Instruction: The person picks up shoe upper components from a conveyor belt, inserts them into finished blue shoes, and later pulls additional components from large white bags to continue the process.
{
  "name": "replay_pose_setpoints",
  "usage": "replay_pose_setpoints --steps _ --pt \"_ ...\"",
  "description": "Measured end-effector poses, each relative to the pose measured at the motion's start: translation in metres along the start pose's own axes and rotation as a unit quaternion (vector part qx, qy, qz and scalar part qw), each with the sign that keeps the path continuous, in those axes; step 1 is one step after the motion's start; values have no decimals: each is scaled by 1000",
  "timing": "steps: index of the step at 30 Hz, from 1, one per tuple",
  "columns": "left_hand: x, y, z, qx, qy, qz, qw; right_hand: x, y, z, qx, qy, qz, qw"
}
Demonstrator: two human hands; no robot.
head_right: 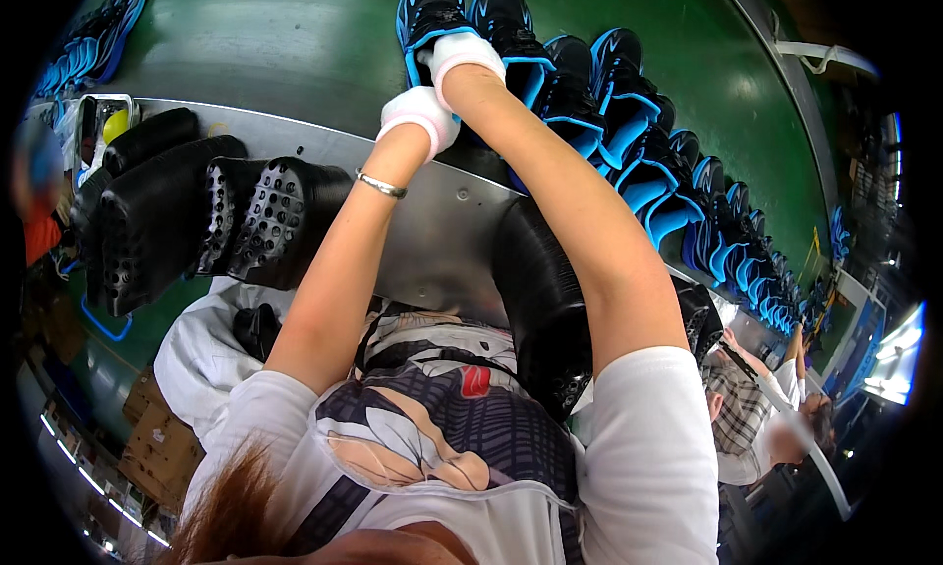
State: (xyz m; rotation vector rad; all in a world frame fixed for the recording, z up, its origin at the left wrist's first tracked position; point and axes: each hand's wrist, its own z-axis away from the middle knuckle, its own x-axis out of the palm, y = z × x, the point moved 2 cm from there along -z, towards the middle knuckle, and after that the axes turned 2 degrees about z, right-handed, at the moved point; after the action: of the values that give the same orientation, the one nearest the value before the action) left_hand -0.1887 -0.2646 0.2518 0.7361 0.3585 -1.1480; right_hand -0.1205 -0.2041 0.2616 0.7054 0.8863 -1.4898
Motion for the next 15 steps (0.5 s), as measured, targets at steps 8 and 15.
replay_pose_setpoints --steps 8,15 --pt "-10 5 3 13 4 -28 1000 -16 -11 -4 -45 -12 120 992" --pt "-8 1 2 16 11 -42 999 -19 -24 0 -48 4 208 977"
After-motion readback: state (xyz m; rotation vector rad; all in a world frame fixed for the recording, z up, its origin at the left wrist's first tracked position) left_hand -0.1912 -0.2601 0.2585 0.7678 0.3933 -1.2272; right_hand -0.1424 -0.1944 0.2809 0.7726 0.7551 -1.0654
